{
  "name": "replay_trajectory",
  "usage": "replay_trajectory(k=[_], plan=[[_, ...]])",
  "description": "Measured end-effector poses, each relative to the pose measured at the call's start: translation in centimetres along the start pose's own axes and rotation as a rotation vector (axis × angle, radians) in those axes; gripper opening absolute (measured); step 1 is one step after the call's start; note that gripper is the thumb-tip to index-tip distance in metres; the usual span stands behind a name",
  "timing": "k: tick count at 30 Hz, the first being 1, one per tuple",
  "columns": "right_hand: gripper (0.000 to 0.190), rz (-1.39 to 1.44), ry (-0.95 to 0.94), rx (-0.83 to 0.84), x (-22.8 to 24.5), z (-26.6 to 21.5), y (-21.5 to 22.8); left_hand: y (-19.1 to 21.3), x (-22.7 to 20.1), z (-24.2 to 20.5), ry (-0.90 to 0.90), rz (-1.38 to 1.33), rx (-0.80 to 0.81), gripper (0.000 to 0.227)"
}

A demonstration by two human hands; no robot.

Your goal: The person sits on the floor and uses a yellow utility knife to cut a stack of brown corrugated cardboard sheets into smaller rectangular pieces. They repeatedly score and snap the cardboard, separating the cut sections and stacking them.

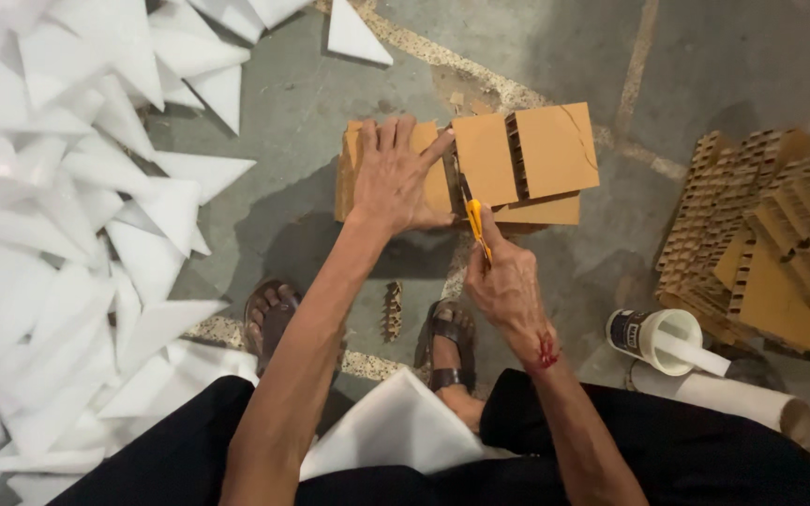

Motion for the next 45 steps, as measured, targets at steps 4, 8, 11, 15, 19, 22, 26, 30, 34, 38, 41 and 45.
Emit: replay_trajectory(k=[4, 8, 11, 15, 19, 22, 26, 30, 34, 38, 41, 45], plan=[[0.054, -0.03, -0.041, 0.042, -0.2, -0.2, -0.3, -0.3, 0.0, 0.0, -0.018, 0.017, -0.025, 0.119], [0.054, -0.044, 0.051, 0.006, 0.4, 0.0, -0.4, -0.6, 0.1, 0.4, 0.002, 0.046, 0.018, 0.121], [0.052, -0.07, -0.056, 0.077, 0.3, 0.5, -1.1, -0.9, 0.0, 0.2, 0.012, 0.041, 0.043, 0.12], [0.051, 0.002, -0.239, 0.169, -0.4, 1.0, -1.7, -1.2, 0.2, 0.1, 0.003, -0.02, 0.035, 0.12], [0.049, 0.07, -0.135, 0.129, -1.3, 0.4, -0.6, -1.3, 0.5, 0.0, -0.049, -0.125, 0.002, 0.115], [0.032, 0.024, -0.111, 0.115, -4.1, 0.5, 2.5, -2.2, 0.8, 0.1, -0.023, -0.241, 0.041, 0.101], [0.033, 0.27, -0.346, -0.1, -8.0, 2.5, 4.4, -2.0, 0.7, 0.6, 0.037, -0.251, -0.038, 0.057], [0.024, 0.879, -0.303, -0.207, -10.4, 7.7, -0.9, -2.4, -0.3, 2.4, 0.184, -0.277, 0.058, 0.037], [0.02, 0.883, -0.182, -0.302, -11.2, 8.6, -4.0, -2.2, -0.6, 3.6, 0.192, -0.302, 0.036, 0.032], [0.023, 0.881, -0.198, -0.345, -11.9, 8.0, -4.6, -2.2, -0.6, 4.3, 0.166, -0.28, 0.068, 0.027], [0.025, 0.847, -0.204, -0.34, -11.8, 8.6, -4.3, -2.2, -0.9, 5.4, 0.142, -0.14, 0.101, 0.024], [0.026, 0.83, -0.185, -0.361, -11.5, 8.6, -4.0, -3.4, -1.6, 6.0, 0.165, 0.07, 0.109, 0.024]])
Point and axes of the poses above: each hand's wrist, its own z-axis towards the middle knuckle, its own y-axis out of the back of the hand, x = y × z, the point moved 7 cm from there along z, towards the middle knuckle, and after that the axes turned 7 degrees about y, right-handed, at the moved point
